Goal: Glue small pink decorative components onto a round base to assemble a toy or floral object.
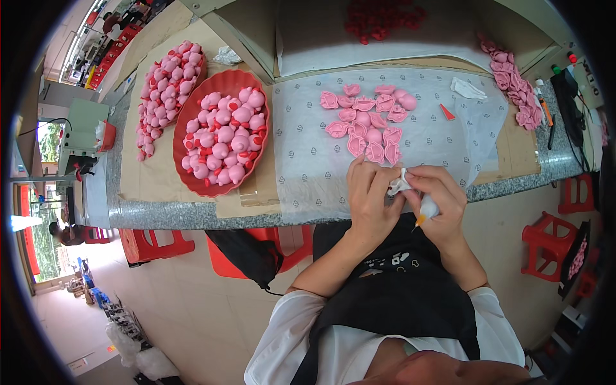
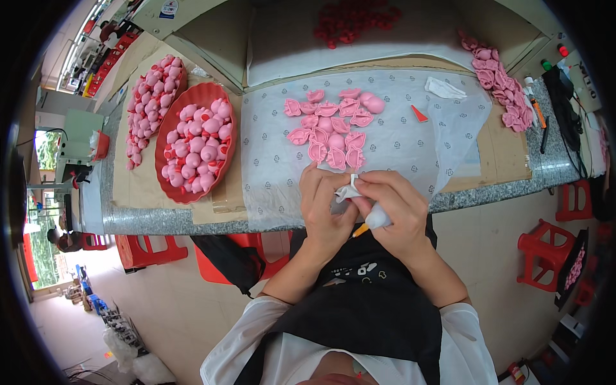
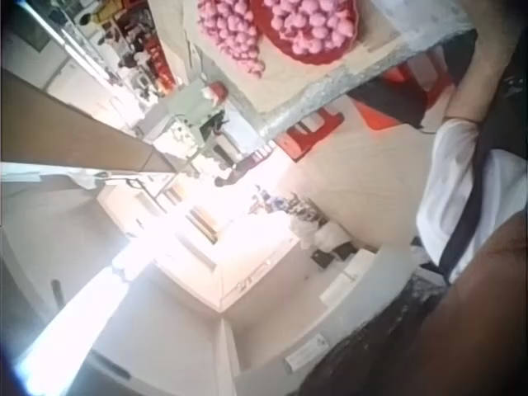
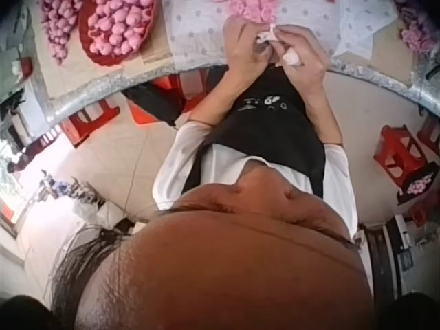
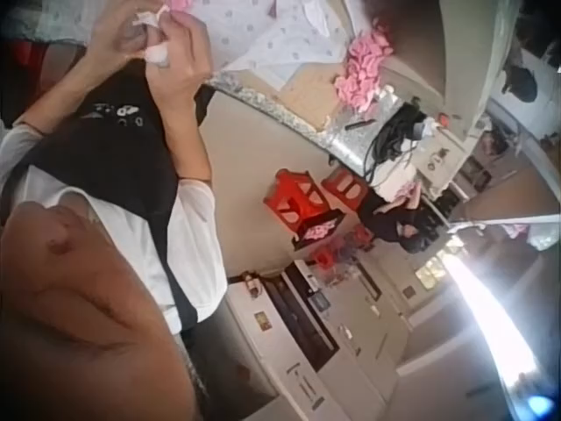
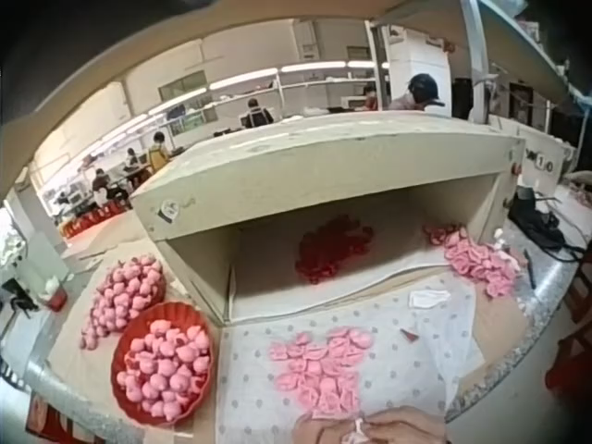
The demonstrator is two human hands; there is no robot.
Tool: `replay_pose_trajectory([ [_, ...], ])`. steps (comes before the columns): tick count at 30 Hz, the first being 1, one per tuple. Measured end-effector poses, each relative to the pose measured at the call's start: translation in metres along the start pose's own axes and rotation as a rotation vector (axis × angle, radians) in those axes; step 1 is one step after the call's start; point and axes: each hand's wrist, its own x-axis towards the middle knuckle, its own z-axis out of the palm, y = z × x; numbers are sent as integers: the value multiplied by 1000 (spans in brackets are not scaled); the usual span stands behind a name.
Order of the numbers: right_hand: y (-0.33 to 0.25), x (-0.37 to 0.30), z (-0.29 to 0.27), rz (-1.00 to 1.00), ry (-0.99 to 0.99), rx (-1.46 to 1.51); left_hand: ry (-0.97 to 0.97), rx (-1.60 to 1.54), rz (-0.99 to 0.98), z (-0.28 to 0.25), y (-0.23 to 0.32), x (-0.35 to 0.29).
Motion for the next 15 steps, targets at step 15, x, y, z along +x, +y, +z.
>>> replay_pose_trajectory([
  [15, -7, -2, -1, -22, 19, 20, 32, 8, 15, 2, -2, 0],
])
